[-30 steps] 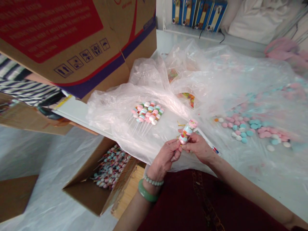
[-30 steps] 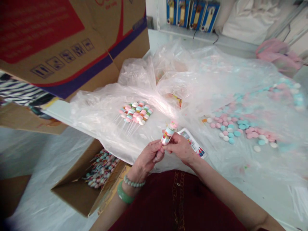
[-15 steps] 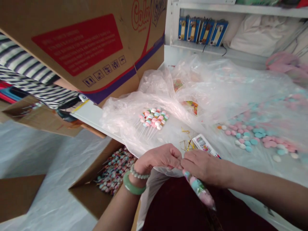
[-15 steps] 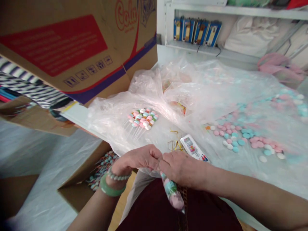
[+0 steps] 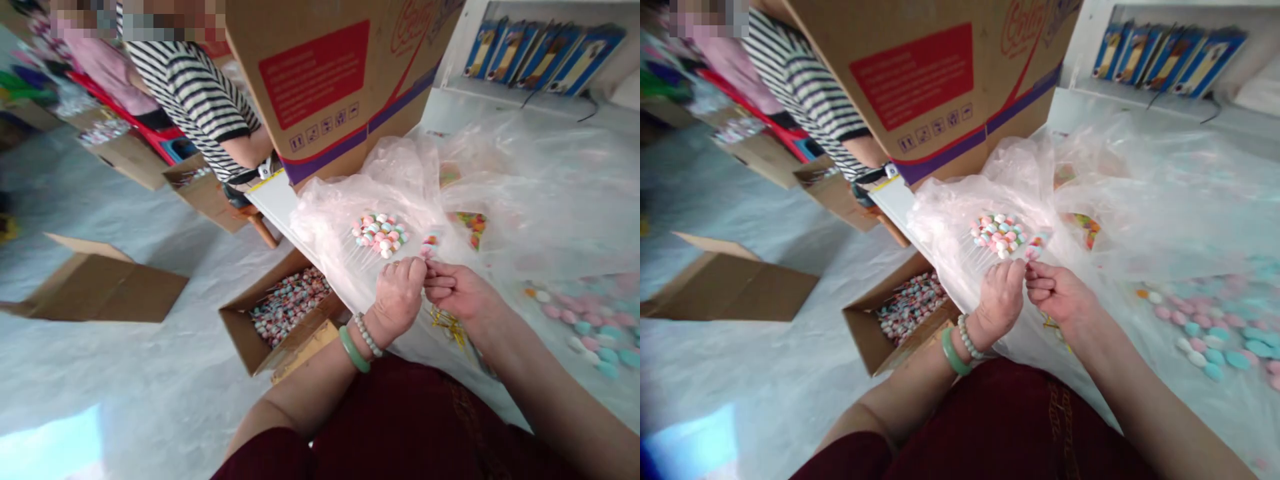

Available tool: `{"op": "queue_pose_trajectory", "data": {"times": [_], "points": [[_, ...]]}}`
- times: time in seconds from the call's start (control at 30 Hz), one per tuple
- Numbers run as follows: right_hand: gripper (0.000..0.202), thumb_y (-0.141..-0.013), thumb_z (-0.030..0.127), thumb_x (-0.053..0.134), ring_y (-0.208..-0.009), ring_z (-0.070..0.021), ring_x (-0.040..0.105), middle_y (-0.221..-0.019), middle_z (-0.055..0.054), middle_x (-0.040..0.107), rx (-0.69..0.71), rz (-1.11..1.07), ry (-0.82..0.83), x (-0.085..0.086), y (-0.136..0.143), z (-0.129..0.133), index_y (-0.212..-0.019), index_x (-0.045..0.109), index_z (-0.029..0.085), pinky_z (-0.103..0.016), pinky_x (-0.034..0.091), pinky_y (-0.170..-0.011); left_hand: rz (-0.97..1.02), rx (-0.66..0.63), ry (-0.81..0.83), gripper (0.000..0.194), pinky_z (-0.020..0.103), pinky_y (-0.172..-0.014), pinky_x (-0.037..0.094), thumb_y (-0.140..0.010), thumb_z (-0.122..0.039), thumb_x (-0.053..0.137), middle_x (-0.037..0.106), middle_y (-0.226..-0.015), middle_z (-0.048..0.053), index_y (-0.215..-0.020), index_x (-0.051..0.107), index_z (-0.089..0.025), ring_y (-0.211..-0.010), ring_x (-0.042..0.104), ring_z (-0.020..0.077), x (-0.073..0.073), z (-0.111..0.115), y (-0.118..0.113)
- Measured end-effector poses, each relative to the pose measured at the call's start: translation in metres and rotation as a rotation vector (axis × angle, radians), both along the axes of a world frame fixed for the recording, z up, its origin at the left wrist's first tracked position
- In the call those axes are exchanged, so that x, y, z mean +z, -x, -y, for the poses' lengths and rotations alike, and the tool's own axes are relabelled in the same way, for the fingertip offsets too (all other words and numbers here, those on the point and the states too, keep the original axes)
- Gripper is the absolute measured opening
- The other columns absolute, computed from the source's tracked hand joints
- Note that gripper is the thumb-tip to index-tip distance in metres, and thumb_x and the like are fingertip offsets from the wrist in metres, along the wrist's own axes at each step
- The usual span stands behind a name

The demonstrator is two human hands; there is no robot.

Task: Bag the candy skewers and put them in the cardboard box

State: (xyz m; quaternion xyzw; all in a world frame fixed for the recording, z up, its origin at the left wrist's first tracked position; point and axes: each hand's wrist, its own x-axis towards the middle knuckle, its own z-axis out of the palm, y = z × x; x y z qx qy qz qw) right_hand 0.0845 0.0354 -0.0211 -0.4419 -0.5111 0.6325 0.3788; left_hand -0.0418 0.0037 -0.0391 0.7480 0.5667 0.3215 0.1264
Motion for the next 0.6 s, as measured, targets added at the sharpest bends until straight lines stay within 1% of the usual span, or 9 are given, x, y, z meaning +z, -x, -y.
{"op": "queue_pose_trajectory", "data": {"times": [0.03,0.1,0.17,0.23,0.27,0.37,0.43,0.53,0.6], "points": [[0.019,-0.077,0.033,0.054,-0.041,-0.0061,0.011,-0.055,0.006,0.034,0.059,-0.084,0.041,-0.004,0.003,0.003,-0.065,0.049,0.02,-0.021,0.018,-0.037,0.214,0.022,0.066,0.023,0.036,-0.083,0.045,-0.092,-0.022,0.037,0.06,-0.093,0.01,-0.104,0.056,-0.017,-0.091,0.057,0.0217,-0.006,-0.002,0.005],[0.02,-0.082,0.034,0.048,-0.041,-0.0077,0.015,-0.055,0.005,0.034,0.059,-0.033,-0.053,-0.009,0.006,0.013,-0.066,0.048,0.021,-0.021,0.022,-0.038,0.701,0.001,0.307,0.028,0.034,-0.082,0.047,-0.092,-0.036,0.043,0.06,-0.098,0.01,-0.11,0.054,-0.018,-0.093,0.058,0.02,-0.012,-0.002,0.017],[0.02,-0.084,0.034,0.046,-0.046,-0.0113,0.032,-0.058,0.002,0.04,-0.045,0.155,-0.218,-0.011,0.007,0.024,-0.068,0.05,0.023,-0.023,0.032,-0.044,1.109,-0.19,0.732,0.048,0.034,-0.074,0.05,-0.086,-0.058,0.043,0.061,-0.096,0.009,-0.113,0.052,-0.018,-0.083,0.061,0.0197,-0.013,0.001,0.03],[0.018,-0.082,0.033,0.051,-0.061,-0.0154,0.046,-0.064,-0.001,0.048,-0.119,0.341,-0.324,-0.01,0.01,0.032,-0.068,0.053,0.022,-0.026,0.04,-0.055,1.256,-0.49,1.235,0.071,0.036,-0.064,0.051,-0.076,-0.076,0.039,0.062,-0.086,0.01,-0.109,0.053,-0.016,-0.071,0.063,0.0217,-0.011,0.005,0.043],[0.017,-0.079,0.032,0.055,-0.068,-0.0166,0.049,-0.068,-0.003,0.051,-0.125,0.386,-0.332,-0.01,0.011,0.034,-0.066,0.054,0.021,-0.027,0.041,-0.061,1.268,-0.547,1.353,0.072,0.033,-0.058,0.049,-0.073,-0.078,0.041,0.062,-0.08,0.008,-0.105,0.055,-0.016,-0.063,0.062,0.0199,-0.011,0.007,0.049],[0.015,-0.08,0.028,0.051,-0.07,-0.0152,0.05,-0.07,-0.003,0.054,-0.041,0.41,-0.199,-0.011,0.013,0.031,-0.068,0.055,0.019,-0.026,0.04,-0.065,1.08,-0.523,1.317,0.048,0.022,-0.046,0.037,-0.077,-0.06,0.056,0.057,-0.065,0.0,-0.093,0.058,-0.015,-0.044,0.047,0.0092,-0.01,0.009,0.065],[0.017,-0.08,0.028,0.048,-0.052,-0.0113,0.042,-0.058,0.001,0.048,0.098,0.326,-0.008,-0.011,0.011,0.028,-0.068,0.054,0.018,-0.025,0.038,-0.055,0.788,-0.498,1.168,0.035,0.022,-0.054,0.041,-0.076,-0.047,0.064,0.059,-0.071,0.0,-0.093,0.06,-0.016,-0.054,0.051,0.0101,-0.005,0.007,0.076],[0.02,-0.081,0.031,0.043,-0.043,-0.009,0.034,-0.052,0.005,0.042,0.404,0.121,0.313,-0.01,0.01,0.031,-0.073,0.055,0.017,-0.024,0.034,-0.048,0.253,-0.52,0.931,0.023,0.025,-0.071,0.043,-0.076,-0.04,0.063,0.065,-0.083,0.001,-0.087,0.066,-0.02,-0.079,0.058,0.0169,0.013,0.006,0.087],[0.017,-0.079,0.03,0.048,-0.047,-0.0096,0.04,-0.054,0.004,0.046,0.474,0.196,0.289,-0.007,0.014,0.04,-0.073,0.057,0.017,-0.023,0.034,-0.051,-0.066,-0.495,0.824,0.02,0.027,-0.073,0.042,-0.077,-0.04,0.06,0.066,-0.081,0.001,-0.083,0.068,-0.022,-0.081,0.059,0.0192,0.025,0.009,0.091]]}}
